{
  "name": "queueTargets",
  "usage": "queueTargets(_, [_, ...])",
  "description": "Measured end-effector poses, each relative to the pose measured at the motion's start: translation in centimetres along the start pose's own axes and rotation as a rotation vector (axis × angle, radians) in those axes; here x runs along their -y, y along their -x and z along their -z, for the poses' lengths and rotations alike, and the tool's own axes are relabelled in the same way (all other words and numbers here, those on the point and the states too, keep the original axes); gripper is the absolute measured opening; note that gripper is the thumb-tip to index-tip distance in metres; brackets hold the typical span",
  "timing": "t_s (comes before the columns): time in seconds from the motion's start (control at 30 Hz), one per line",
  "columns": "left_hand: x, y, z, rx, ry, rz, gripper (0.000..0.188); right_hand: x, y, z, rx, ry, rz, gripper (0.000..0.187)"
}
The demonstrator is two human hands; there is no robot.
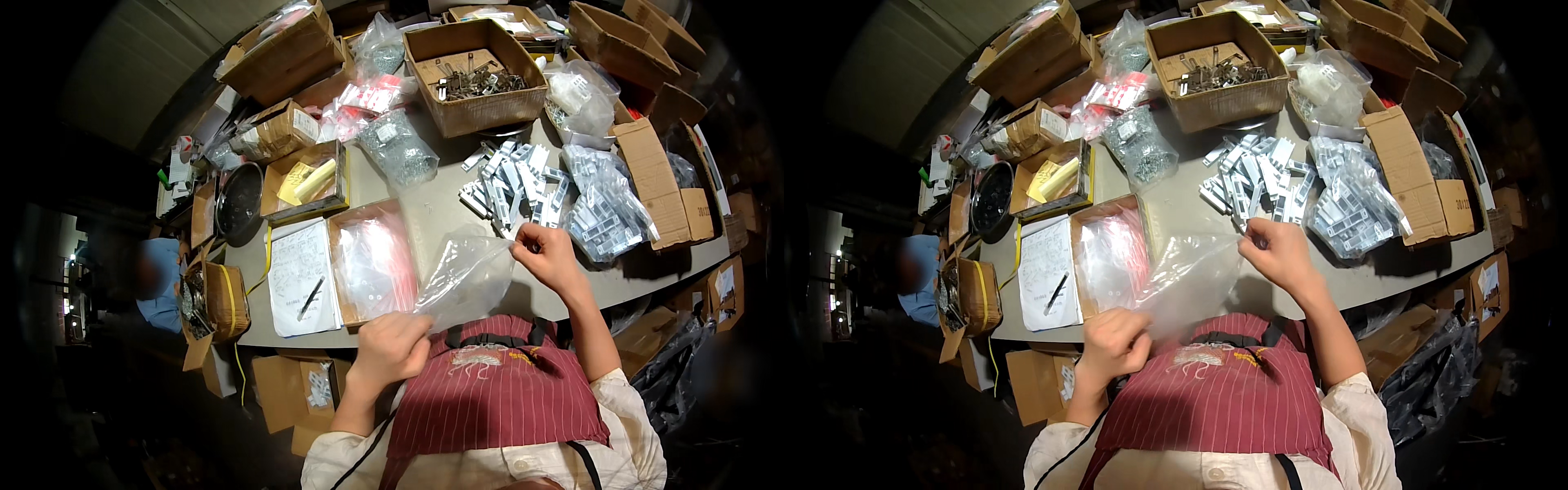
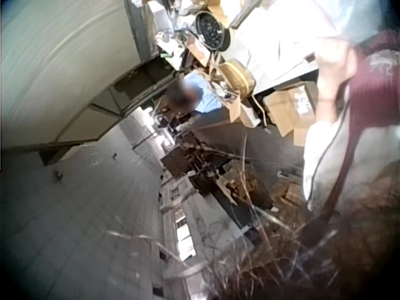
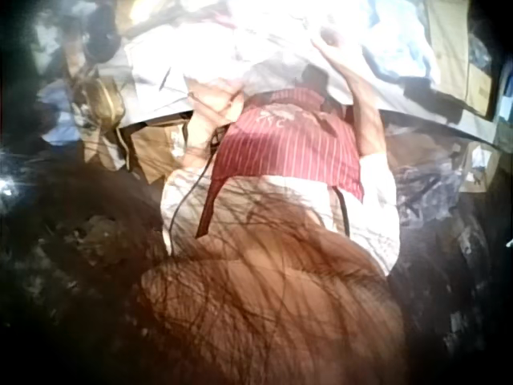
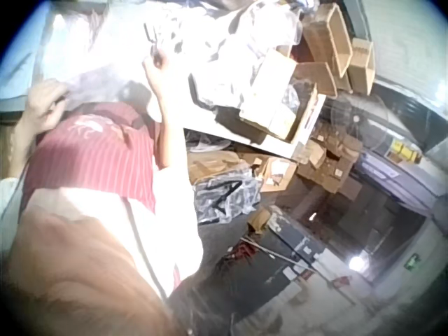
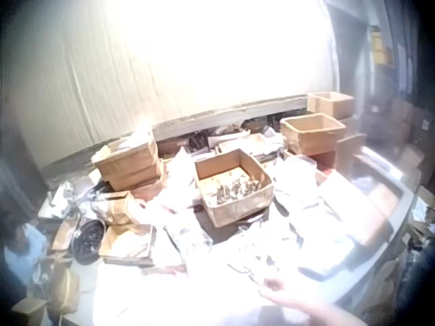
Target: The person repeatedly picks small white rectangular components from a pile on the table and places them into clear plastic bags. The filled bags are set aside on the table as the task progresses.
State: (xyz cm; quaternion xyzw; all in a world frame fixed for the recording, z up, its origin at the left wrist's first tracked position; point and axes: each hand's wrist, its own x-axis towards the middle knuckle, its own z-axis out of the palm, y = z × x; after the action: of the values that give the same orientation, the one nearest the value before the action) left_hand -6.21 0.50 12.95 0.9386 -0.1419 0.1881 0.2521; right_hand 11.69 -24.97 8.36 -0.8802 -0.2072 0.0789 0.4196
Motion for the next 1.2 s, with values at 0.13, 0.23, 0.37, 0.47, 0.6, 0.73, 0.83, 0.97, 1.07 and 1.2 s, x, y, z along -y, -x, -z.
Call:
queueTargets(0.13, [-0.1, -0.2, -2.5, 0.099, 0.042, -0.047, 0.019, 2.2, 2.1, 1.5, 0.014, 0.058, 0.075, 0.023])
queueTargets(0.23, [-0.5, -1.2, -3.8, 0.066, 0.134, -0.131, 0.020, 5.3, 2.6, 2.0, 0.198, -0.105, 0.238, 0.018])
queueTargets(0.37, [-1.9, -3.1, -3.7, 0.038, 0.221, -0.317, 0.024, 5.7, 1.9, -0.8, 0.579, -0.061, 0.386, 0.019])
queueTargets(0.47, [-2.2, -3.5, -3.7, 0.030, 0.274, -0.420, 0.025, 3.2, 0.0, -5.5, 0.925, -0.025, 0.214, 0.023])
queueTargets(0.6, [-2.3, -3.3, -3.4, 0.014, 0.282, -0.444, 0.025, 3.9, -1.0, -8.0, 1.085, 0.011, 0.368, 0.035])
queueTargets(0.73, [-0.6, -1.5, -2.8, -0.169, 0.157, -0.225, 0.024, 10.7, -2.5, -3.6, 1.151, 0.296, 0.326, 0.040])
queueTargets(0.83, [0.9, -1.0, -1.8, -0.208, 0.102, -0.019, 0.020, 13.7, -2.4, -0.3, 1.216, 0.379, 0.139, 0.041])
queueTargets(0.97, [3.0, 0.4, 0.0, -0.222, -0.046, 0.162, 0.020, 8.4, -1.4, -2.7, 0.769, -0.199, 0.737, 0.033])
queueTargets(1.07, [4.7, 1.8, 0.3, -0.137, -0.161, 0.589, 0.026, 4.5, -0.9, -0.1, 0.548, -0.822, 0.546, 0.024])
queueTargets(1.2, [6.2, 2.3, 1.9, 0.169, -0.162, 0.854, 0.049, -2.0, -2.5, -1.4, 0.083, -0.472, -0.061, 0.022])
